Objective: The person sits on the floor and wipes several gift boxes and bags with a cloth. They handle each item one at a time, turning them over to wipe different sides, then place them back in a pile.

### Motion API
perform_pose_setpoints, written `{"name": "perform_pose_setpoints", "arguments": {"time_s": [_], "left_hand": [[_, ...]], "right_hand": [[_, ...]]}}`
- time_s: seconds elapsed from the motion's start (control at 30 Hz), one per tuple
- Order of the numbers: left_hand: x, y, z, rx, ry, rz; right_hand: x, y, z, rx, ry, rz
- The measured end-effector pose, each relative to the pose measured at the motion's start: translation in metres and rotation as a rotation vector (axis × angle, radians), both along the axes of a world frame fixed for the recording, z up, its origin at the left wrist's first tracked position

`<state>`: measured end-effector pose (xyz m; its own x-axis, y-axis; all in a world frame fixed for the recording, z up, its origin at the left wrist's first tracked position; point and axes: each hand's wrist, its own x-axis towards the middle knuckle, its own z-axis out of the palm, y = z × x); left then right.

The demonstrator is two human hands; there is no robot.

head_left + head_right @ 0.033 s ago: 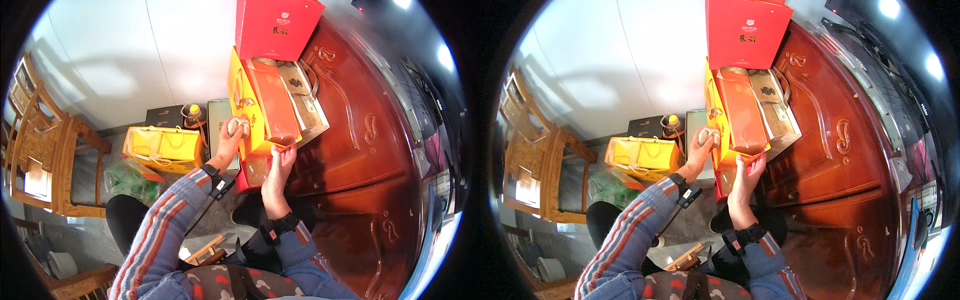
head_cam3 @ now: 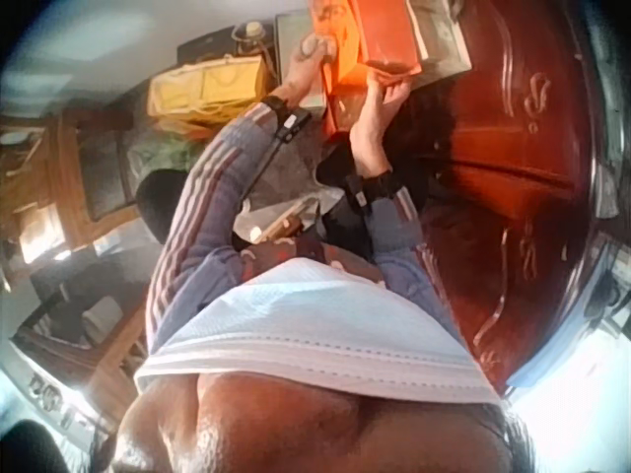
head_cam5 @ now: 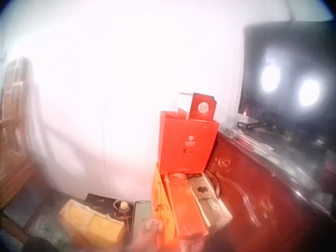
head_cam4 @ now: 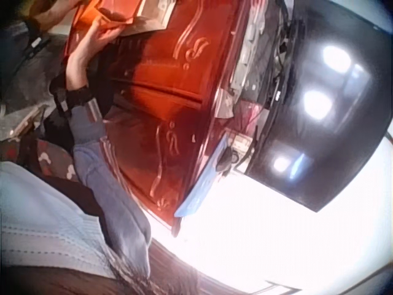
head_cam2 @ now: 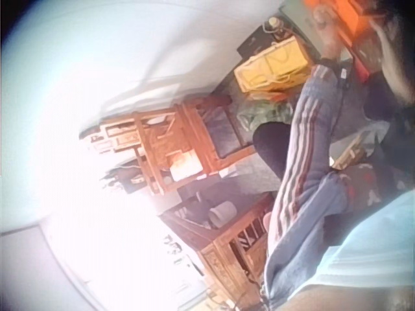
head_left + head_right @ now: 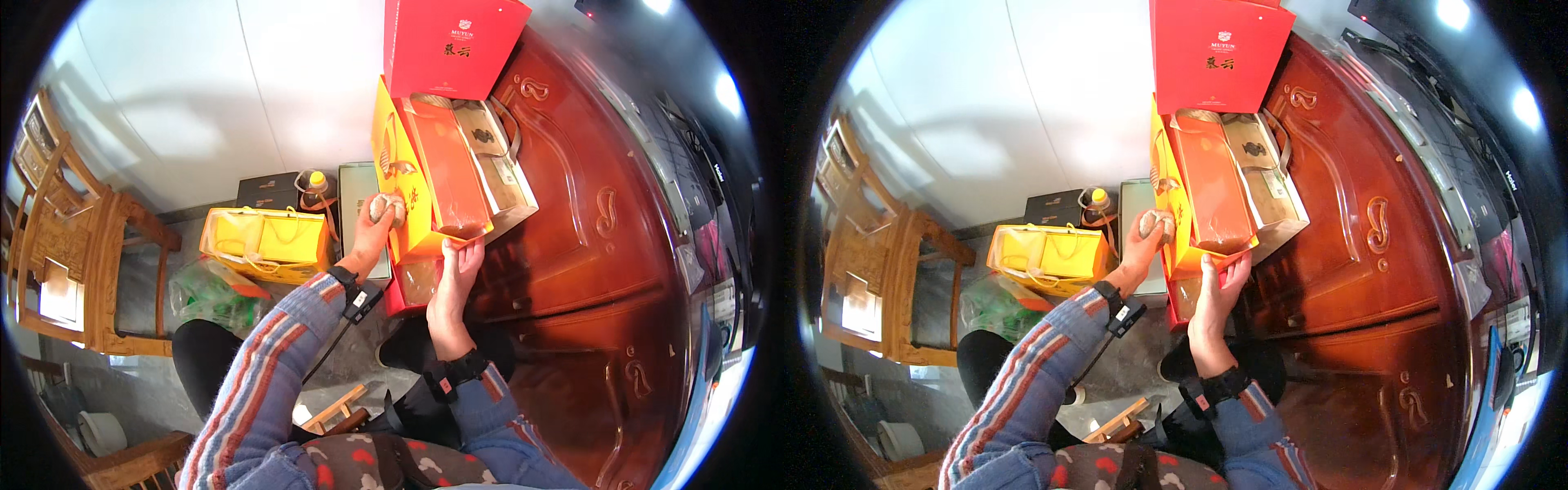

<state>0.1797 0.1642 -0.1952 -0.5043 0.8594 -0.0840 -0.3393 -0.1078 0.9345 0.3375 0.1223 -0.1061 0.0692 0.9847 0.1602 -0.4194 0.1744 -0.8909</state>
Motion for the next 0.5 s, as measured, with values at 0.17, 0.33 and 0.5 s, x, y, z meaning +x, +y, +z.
{"name": "perform_pose_setpoints", "arguments": {"time_s": [0.17,0.33,0.5], "left_hand": [[-0.031,0.049,-0.002,-0.044,-0.085,0.136],[-0.085,0.125,0.051,0.159,-0.124,0.194],[-0.127,0.159,0.084,0.185,0.061,0.092]], "right_hand": [[-0.001,0.001,0.002,-0.060,-0.110,-0.042],[0.000,0.001,0.005,-0.089,-0.116,-0.054],[-0.002,-0.003,0.010,-0.100,-0.171,-0.061]]}}
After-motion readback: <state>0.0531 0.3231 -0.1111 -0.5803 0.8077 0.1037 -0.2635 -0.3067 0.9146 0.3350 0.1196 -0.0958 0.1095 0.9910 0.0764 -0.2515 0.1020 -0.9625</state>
